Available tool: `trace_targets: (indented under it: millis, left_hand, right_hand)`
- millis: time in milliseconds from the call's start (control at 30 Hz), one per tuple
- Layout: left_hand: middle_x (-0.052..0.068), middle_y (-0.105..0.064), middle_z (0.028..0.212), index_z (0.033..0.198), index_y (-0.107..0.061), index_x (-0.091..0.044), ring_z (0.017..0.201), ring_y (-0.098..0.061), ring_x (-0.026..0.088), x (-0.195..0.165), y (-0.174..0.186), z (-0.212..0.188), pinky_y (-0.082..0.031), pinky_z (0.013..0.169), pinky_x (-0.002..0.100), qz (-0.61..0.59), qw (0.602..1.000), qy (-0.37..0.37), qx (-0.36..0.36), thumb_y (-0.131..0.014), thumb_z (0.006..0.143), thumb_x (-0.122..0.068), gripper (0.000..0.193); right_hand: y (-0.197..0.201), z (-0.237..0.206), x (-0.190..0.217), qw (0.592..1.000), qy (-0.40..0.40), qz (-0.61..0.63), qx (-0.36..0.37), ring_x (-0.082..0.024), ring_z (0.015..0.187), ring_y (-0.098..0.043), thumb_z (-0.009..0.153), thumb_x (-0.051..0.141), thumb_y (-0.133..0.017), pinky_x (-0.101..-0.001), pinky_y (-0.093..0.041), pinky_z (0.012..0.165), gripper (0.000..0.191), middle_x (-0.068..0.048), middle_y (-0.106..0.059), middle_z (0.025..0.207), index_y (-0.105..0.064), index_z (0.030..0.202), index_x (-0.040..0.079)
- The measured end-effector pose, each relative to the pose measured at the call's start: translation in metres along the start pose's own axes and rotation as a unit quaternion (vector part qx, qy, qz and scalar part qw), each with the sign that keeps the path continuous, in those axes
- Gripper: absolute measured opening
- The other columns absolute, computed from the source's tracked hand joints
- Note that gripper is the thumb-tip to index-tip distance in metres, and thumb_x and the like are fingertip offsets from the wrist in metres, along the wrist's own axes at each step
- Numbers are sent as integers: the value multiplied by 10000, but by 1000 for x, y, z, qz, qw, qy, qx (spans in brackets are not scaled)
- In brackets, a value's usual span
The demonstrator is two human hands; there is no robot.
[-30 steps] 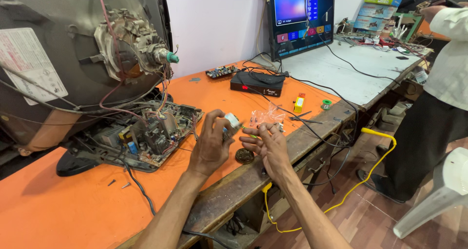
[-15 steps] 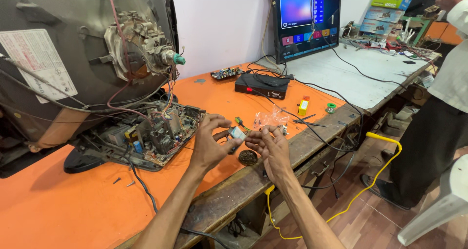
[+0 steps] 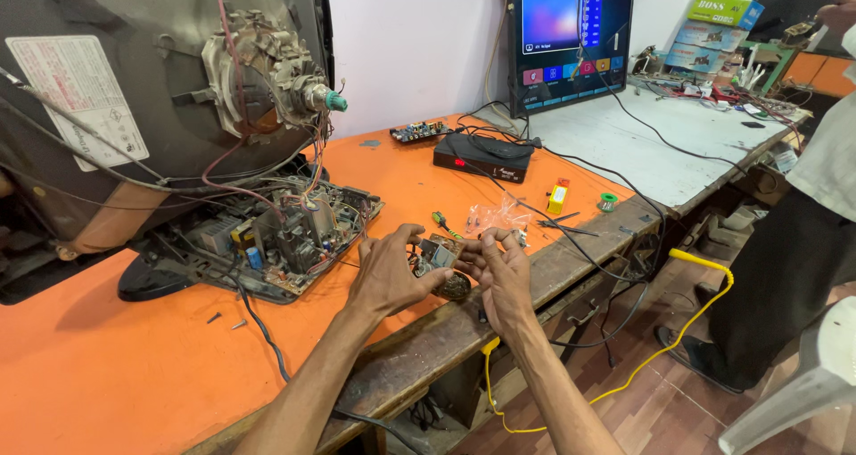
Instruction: The person solders components on a green circuit board at a repair bench, holding the board steady with one hand while applying a soldering iron with the other. They feed solder wire from a spool, reposition the board, and continue soldering joints throughout the episode.
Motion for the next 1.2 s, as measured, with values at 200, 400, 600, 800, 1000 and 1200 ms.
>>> trace_targets:
  millis: [200, 400, 600, 800, 1000, 1200]
  left_hand:
    - [169, -717, 1115, 1230, -598, -25, 1070, -701, 310, -17, 9, 1, -545, 924, 427, -117, 990, -81, -19, -888, 599, -313, 751]
    - [217, -637, 1111, 1208, -527, 10, 1056, -655, 392, -44, 25, -13, -522, 911, 449, -90, 982, -154, -57, -872, 616, -174, 710]
    - [218, -610, 1177, 1237, -529, 36, 1145, -606, 398, -54, 31, -16, -493, 980, 451, -93, 972, -200, -77, -823, 647, -114, 676]
    - [219, -603, 1214, 1257, -538, 51, 1198, -566, 394, -54, 29, -18, -482, 1008, 448, -81, 968, -221, -85, -826, 638, -108, 702]
    - [217, -596, 1229, 1275, -530, 64, 1212, -566, 381, -55, 30, -20, -486, 1015, 433, -55, 970, -221, -81, -825, 623, -108, 736]
    - [228, -579, 1260, 1277, -532, 71, 1238, -552, 385, -59, 34, -24, -474, 1045, 433, -26, 966, -239, -98, -849, 624, -116, 750]
  right_hand:
    - [-5, 0, 5, 1000, 12, -14, 4, -229, 906, -725, 1051, 229, -572, -350, -597, 791, 200, -168, -715, 1008, -494, 1114, 56]
    - [0, -3, 12, 996, 65, -29, -48, -227, 888, -735, 1017, 147, -615, -332, -616, 795, 170, -172, -737, 1016, -575, 1098, 3]
    - [13, -13, 21, 990, 104, -11, -98, -237, 927, -737, 972, 33, -689, -333, -626, 835, 189, -157, -713, 1038, -665, 1138, -56]
    - [7, -23, 26, 988, 126, -34, -82, -231, 966, -736, 951, -3, -682, -329, -622, 865, 226, -189, -733, 1116, -666, 1168, -61]
    - [-7, -31, 38, 979, 172, -90, -65, -208, 970, -732, 947, -13, -685, -329, -625, 866, 233, -185, -736, 1132, -676, 1176, -59]
    - [6, -36, 42, 966, 164, -149, -131, -164, 796, -708, 953, 58, -722, -282, -601, 733, 224, -128, -745, 953, -725, 1145, -57]
Point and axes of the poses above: each hand's wrist, its own z-axis towards the middle knuckle, its own y-axis out of the back of the hand, x = y × z, the point moved 10 cm from there along z, towards the middle knuckle
